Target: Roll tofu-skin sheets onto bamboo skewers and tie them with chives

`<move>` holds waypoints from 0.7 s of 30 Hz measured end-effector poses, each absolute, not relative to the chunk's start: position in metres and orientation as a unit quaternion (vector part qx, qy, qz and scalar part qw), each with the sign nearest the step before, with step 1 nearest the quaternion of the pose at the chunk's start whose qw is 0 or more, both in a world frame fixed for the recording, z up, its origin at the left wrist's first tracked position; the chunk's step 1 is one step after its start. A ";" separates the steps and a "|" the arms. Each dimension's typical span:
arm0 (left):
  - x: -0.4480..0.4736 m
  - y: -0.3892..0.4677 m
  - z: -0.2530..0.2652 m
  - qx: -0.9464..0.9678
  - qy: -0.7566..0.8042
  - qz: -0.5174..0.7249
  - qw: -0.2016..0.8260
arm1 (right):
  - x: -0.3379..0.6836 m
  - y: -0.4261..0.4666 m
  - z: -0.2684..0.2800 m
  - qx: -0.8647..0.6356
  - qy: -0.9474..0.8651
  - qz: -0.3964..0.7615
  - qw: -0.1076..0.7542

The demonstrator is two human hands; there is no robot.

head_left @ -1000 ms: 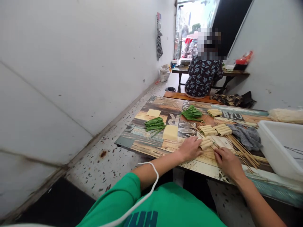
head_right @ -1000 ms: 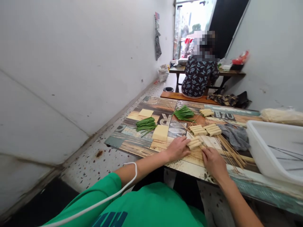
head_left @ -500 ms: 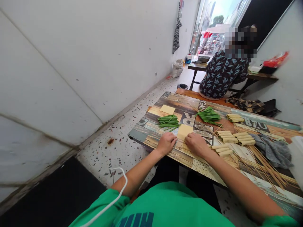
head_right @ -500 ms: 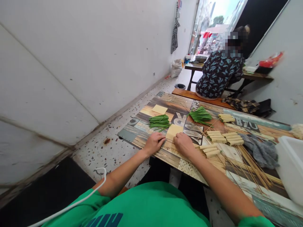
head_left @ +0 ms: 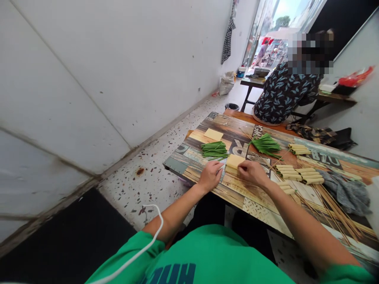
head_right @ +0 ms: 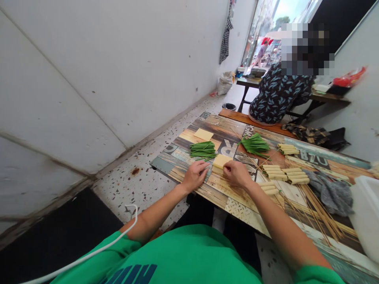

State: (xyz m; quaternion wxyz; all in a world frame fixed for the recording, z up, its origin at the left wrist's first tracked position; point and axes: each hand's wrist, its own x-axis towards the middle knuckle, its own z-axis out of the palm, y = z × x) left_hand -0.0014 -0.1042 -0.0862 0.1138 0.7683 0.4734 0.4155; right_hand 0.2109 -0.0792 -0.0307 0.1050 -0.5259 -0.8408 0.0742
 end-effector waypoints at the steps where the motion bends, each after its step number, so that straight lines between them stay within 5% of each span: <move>1: -0.002 -0.107 -0.083 0.774 0.473 0.411 0.093 | 0.211 -0.084 -0.029 -0.508 -0.850 0.058 0.125; 8: -0.018 -0.140 -0.074 0.927 0.270 0.258 0.031 | 0.207 -0.131 -0.031 -0.334 -0.937 0.081 0.059; 14: -0.023 -0.146 -0.075 0.937 0.238 0.253 0.032 | 0.188 -0.068 -0.031 -0.440 -0.891 0.070 0.087; 21: -0.020 -0.140 -0.076 0.949 0.205 0.235 0.044 | 0.128 -0.016 -0.028 -0.423 -0.900 -0.045 -0.092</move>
